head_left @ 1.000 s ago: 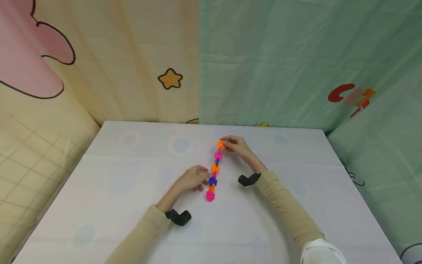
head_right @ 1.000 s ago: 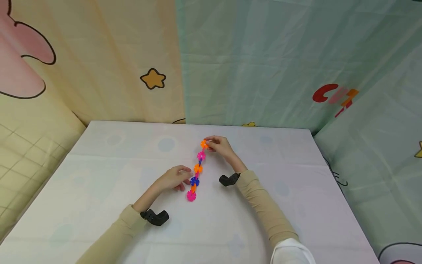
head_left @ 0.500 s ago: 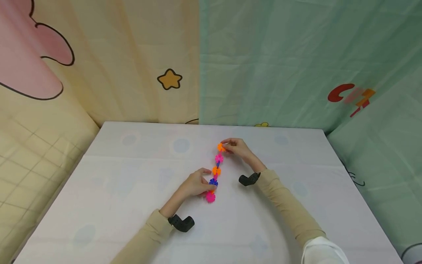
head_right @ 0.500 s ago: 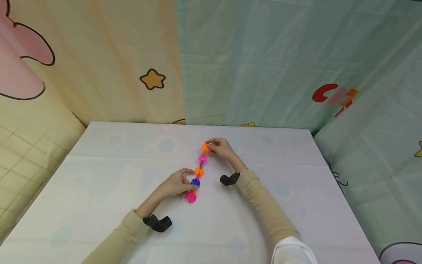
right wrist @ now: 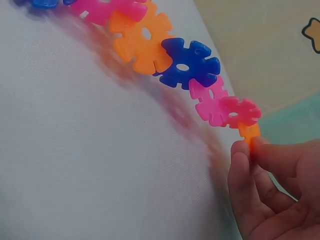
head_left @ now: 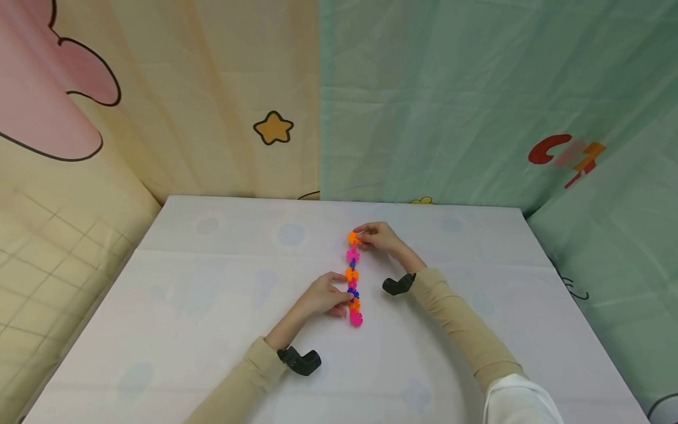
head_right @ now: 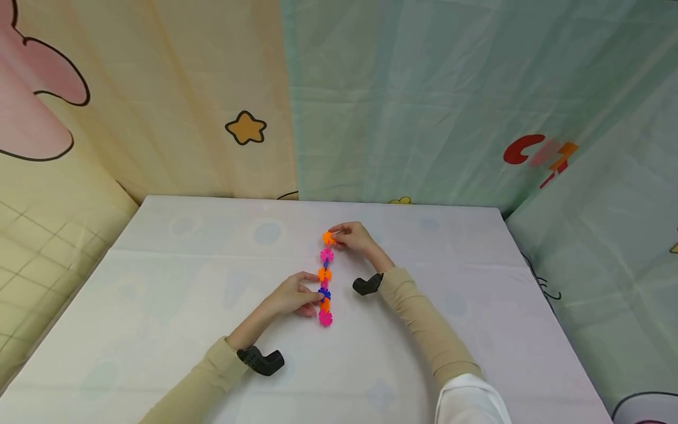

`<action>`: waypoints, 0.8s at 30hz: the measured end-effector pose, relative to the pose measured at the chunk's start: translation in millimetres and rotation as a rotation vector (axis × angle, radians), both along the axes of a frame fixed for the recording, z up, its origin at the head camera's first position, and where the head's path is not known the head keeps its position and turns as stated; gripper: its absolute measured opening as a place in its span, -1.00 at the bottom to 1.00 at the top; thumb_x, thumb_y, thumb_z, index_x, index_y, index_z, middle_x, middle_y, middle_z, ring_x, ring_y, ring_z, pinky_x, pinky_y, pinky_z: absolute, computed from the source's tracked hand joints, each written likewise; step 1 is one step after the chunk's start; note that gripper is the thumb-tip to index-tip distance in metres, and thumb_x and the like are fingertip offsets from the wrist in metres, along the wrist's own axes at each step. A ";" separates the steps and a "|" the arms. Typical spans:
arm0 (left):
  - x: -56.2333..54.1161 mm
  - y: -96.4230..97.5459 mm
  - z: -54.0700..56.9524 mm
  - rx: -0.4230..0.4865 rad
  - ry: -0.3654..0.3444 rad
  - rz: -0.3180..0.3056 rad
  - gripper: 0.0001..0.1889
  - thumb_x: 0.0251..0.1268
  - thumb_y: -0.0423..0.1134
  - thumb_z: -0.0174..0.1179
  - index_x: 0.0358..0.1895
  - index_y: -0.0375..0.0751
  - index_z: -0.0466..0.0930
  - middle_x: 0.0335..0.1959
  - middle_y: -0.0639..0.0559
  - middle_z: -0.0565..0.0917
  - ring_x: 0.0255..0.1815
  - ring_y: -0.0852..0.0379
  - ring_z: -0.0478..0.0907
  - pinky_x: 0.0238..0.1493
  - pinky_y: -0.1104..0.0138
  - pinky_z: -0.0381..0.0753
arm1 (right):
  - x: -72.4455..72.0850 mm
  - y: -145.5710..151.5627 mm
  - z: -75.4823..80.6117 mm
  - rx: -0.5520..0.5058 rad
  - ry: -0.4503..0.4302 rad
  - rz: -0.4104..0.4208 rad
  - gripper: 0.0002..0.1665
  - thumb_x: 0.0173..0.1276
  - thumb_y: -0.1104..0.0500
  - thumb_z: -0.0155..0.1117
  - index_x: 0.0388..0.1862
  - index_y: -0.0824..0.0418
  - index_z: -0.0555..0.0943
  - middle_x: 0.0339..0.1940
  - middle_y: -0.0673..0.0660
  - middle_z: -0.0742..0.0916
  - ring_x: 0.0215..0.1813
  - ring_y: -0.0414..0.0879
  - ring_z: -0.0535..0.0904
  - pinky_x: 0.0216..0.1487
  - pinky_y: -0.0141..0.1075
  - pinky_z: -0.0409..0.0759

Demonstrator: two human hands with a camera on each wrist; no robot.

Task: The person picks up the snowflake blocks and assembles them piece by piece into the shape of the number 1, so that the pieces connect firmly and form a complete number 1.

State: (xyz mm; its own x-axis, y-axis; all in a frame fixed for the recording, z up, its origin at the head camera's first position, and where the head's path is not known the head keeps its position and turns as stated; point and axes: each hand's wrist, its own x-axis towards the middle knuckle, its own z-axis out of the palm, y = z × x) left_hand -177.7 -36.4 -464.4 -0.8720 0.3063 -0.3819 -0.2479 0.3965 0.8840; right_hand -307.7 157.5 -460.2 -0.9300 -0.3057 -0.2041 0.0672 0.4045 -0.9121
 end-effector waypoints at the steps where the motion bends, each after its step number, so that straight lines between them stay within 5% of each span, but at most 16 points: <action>1: 0.2 1.0 -0.6 0.009 0.003 0.006 -0.49 0.25 -0.27 0.27 0.22 -0.33 0.36 -0.48 -0.07 0.65 -0.72 0.24 0.56 -0.50 0.41 0.63 | 0.0 -0.5 -0.3 0.001 -0.008 0.001 -0.64 0.42 0.28 0.14 0.13 0.42 0.54 -0.35 0.07 0.73 -0.45 -0.30 0.62 -0.26 -0.47 0.64; 15: 7.0 6.2 -5.4 0.033 0.075 0.066 -0.50 0.26 -0.34 0.24 0.23 -0.33 0.33 -0.47 -0.10 0.66 -0.69 0.25 0.58 -0.51 0.40 0.64 | 0.6 -8.6 -5.9 0.069 -0.019 0.016 -0.64 0.44 0.29 0.10 0.16 0.40 0.53 -0.21 0.18 0.68 -0.43 -0.29 0.58 -0.25 -0.49 0.62; 24: 1.7 7.5 0.0 -0.044 0.110 0.071 -0.43 0.33 -0.26 0.18 0.33 -0.30 0.21 -0.48 -0.06 0.66 -0.71 0.20 0.55 -0.52 0.42 0.61 | -2.3 -5.8 -1.4 0.122 0.026 -0.027 -0.64 0.47 0.33 -0.04 0.15 0.35 0.55 -0.07 0.26 0.67 -0.36 -0.15 0.56 -0.20 -0.46 0.62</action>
